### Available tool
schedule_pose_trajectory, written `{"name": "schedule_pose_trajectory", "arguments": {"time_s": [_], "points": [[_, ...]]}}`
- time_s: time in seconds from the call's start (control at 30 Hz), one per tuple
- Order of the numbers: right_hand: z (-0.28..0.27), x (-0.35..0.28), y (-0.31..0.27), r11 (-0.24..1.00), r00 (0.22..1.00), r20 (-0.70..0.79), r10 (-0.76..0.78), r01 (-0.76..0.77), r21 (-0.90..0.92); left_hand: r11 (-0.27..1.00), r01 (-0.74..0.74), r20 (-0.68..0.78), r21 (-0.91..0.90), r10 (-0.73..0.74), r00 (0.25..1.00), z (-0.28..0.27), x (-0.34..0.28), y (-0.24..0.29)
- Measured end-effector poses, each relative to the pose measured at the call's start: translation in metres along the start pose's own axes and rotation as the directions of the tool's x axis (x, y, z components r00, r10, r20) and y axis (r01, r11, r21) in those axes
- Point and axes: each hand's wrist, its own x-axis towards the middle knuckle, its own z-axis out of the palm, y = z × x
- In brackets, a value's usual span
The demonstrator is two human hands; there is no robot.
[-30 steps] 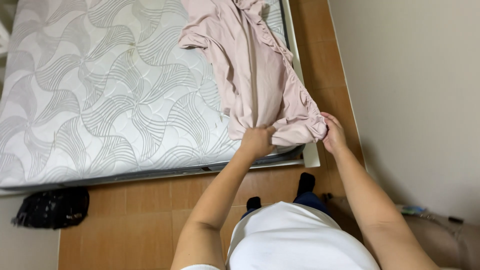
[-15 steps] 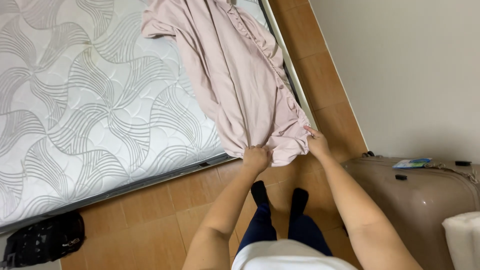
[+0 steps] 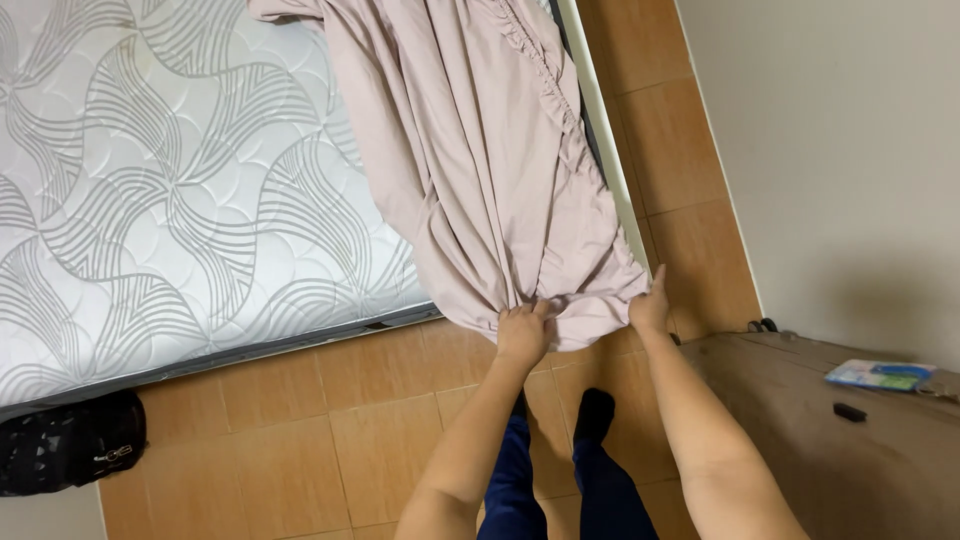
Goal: The person folds a light pink bed sheet on a mattress. They smooth the fabric, fold it into a compact bundle, and then carry the folded sheet across the room.
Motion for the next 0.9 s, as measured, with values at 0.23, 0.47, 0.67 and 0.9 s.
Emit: {"name": "schedule_pose_trajectory", "arguments": {"time_s": [0.23,0.47,0.67,0.9], "points": [[0.02,0.002,-0.071,0.984,0.975,0.14,0.174,-0.178,0.017,0.994,0.013,-0.138,-0.112,-0.028,0.99,0.042,0.018,-0.026],[0.017,0.029,-0.173,0.72,0.875,0.27,0.401,-0.483,0.499,0.982,0.08,-0.025,-0.169,-0.086,0.996,0.03,0.036,-0.004],[0.049,0.083,-0.059,0.708,0.89,0.187,0.416,-0.446,0.547,0.997,0.038,-0.001,-0.069,-0.038,0.999,0.056,0.032,-0.002],[0.104,0.078,0.078,0.778,0.864,0.223,0.451,-0.504,0.375,0.973,0.147,0.288,0.18,-0.195,0.937,0.082,0.028,-0.013]]}}
